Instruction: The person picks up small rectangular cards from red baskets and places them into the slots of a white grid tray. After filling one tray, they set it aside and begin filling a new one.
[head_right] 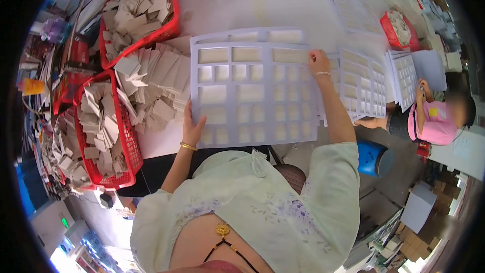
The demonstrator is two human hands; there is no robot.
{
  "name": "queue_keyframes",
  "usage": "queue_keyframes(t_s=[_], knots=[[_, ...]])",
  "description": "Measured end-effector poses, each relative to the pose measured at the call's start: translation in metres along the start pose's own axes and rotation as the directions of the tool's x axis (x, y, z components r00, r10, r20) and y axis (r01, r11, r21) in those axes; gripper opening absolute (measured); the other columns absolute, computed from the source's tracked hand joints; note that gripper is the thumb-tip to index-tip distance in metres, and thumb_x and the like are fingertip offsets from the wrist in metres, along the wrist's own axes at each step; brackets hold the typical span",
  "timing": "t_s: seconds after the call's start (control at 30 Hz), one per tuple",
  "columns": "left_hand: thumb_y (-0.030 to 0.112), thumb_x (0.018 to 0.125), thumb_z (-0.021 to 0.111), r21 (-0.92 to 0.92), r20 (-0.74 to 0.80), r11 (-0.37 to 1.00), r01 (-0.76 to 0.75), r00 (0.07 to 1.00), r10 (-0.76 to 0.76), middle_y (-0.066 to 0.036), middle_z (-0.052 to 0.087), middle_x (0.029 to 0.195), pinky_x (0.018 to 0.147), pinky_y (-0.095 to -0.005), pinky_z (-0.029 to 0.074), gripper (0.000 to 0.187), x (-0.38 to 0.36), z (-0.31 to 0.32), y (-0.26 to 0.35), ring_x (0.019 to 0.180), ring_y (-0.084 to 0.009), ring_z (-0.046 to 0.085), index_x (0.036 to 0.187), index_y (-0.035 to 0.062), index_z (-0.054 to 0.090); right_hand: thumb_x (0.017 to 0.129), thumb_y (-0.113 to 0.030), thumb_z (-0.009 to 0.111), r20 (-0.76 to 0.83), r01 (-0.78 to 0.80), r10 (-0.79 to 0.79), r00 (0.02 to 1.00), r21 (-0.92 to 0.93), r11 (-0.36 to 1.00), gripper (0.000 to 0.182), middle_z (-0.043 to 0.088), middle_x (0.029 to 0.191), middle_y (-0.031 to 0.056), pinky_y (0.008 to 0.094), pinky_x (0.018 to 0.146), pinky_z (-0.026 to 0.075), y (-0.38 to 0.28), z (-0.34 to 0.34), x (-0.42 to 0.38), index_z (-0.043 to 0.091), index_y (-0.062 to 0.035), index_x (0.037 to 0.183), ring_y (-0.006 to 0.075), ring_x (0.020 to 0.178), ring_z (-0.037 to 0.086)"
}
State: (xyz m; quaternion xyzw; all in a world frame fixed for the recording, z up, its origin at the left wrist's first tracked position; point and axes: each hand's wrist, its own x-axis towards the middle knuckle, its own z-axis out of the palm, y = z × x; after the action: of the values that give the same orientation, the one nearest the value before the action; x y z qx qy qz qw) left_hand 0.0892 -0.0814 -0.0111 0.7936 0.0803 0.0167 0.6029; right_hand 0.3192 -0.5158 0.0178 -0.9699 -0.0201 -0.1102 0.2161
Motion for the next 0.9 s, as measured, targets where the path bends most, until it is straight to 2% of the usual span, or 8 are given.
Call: queue_keyframes(t_s=[0.1, 0.23, 0.3, 0.4, 0.53, 0.63, 0.8, 0.9], knots=[[0.014, 0.079, 0.067, 0.035, 0.013, 0.996, 0.077, 0.997, -0.078, -0.022, 0.036, 0.139, 0.106, -0.0388, 0.031, 0.078, 0.0, -0.002, 0.002, 0.13, -0.0315, 0.037, 0.141, -0.0016, 0.022, 0.082, -0.013, 0.054, 0.141, 0.306, -0.277, 0.951, -0.269, 0.913, 0.015, 0.065, 0.1, 0.0061, 0.0399, 0.079, 0.049, -0.023, -0.004, -0.01, 0.067, -0.0133, 0.089, 0.0295, 0.088, 0.061], [0.019, 0.078, 0.069, 0.123, -0.04, 0.992, 0.033, 0.999, -0.028, -0.024, 0.035, 0.139, 0.108, -0.0402, 0.028, 0.083, -0.001, 0.001, -0.002, 0.13, -0.036, 0.035, 0.142, -0.0016, 0.02, 0.083, -0.011, 0.052, 0.319, 0.239, -0.164, 0.933, -0.212, 0.948, 0.021, 0.063, 0.11, 0.006, 0.0392, 0.08, 0.049, -0.023, 0.007, -0.009, 0.067, -0.0143, 0.096, 0.0289, 0.095, 0.062], [0.02, 0.078, 0.07, 0.087, -0.075, 0.996, -0.023, 0.997, 0.03, -0.024, 0.038, 0.137, 0.107, -0.0399, 0.03, 0.082, -0.003, 0.003, -0.007, 0.127, -0.0353, 0.039, 0.141, -0.0011, 0.022, 0.082, -0.007, 0.052, 0.235, 0.2, -0.155, 0.96, -0.181, 0.963, 0.025, 0.063, 0.109, 0.007, 0.0385, 0.081, 0.049, -0.021, 0.004, -0.012, 0.065, -0.014, 0.102, 0.0284, 0.096, 0.062], [0.016, 0.079, 0.069, -0.036, -0.052, 0.996, 0.084, 0.995, -0.086, -0.018, 0.042, 0.136, 0.1, -0.0389, 0.038, 0.076, -0.009, -0.008, 0.008, 0.122, -0.0274, 0.045, 0.141, 0.0061, 0.026, 0.082, -0.006, 0.052, 0.304, 0.179, -0.102, 0.947, -0.238, 0.955, 0.029, 0.062, 0.108, 0.0082, 0.0374, 0.084, 0.048, -0.036, 0.003, -0.015, 0.062, -0.013, 0.108, 0.0277, 0.097, 0.062], [0.007, 0.083, 0.065, -0.082, -0.29, 0.997, 0.016, 0.956, -0.039, -0.01, 0.06, 0.107, 0.077, -0.0297, 0.05, 0.042, -0.018, -0.036, -0.007, 0.095, -0.017, 0.061, 0.121, 0.0049, 0.049, 0.079, -0.003, 0.054, 0.423, 0.235, -0.099, 0.901, -0.284, 0.93, 0.03, 0.062, 0.106, 0.0112, 0.0398, 0.079, 0.049, -0.039, 0.004, -0.009, 0.062, -0.0114, 0.107, 0.0291, 0.093, 0.062], [0.004, 0.086, 0.061, -0.009, -0.445, 0.999, 0.048, 0.894, -0.047, -0.006, 0.063, 0.078, 0.064, -0.0253, 0.049, 0.014, -0.029, -0.073, -0.042, 0.07, -0.012, 0.062, 0.1, 0.003, 0.059, 0.08, -0.007, 0.056, 0.173, 0.334, -0.295, 0.94, -0.274, 0.902, 0.027, 0.062, 0.104, 0.0134, 0.0399, 0.08, 0.049, -0.081, 0.008, 0.001, 0.062, -0.0089, 0.107, 0.0288, 0.094, 0.062], [0.01, 0.087, 0.061, 0.098, -0.615, 0.964, 0.248, 0.777, -0.137, -0.005, 0.062, 0.068, 0.057, -0.026, 0.046, 0.009, -0.044, -0.132, -0.101, 0.06, -0.0122, 0.06, 0.088, 0.0017, 0.061, 0.077, -0.005, 0.064, 0.003, 0.588, -0.631, 0.776, 0.356, 0.726, 0.024, 0.066, 0.083, 0.0099, 0.0326, 0.066, 0.051, -0.262, 0.047, -0.017, 0.063, -0.0085, 0.101, 0.0236, 0.072, 0.066], [0.009, 0.082, 0.064, 0.114, -0.641, 0.955, 0.272, 0.755, -0.139, -0.011, 0.065, 0.073, 0.06, -0.0307, 0.048, 0.008, -0.036, -0.145, -0.114, 0.065, -0.0193, 0.062, 0.088, 0.0035, 0.062, 0.081, -0.027, 0.064, 0.424, 0.463, -0.589, 0.688, 0.37, 0.806, 0.031, 0.066, 0.082, 0.0102, 0.0419, 0.067, 0.05, -0.367, 0.091, -0.081, 0.058, -0.0097, 0.106, 0.0291, 0.077, 0.065]])
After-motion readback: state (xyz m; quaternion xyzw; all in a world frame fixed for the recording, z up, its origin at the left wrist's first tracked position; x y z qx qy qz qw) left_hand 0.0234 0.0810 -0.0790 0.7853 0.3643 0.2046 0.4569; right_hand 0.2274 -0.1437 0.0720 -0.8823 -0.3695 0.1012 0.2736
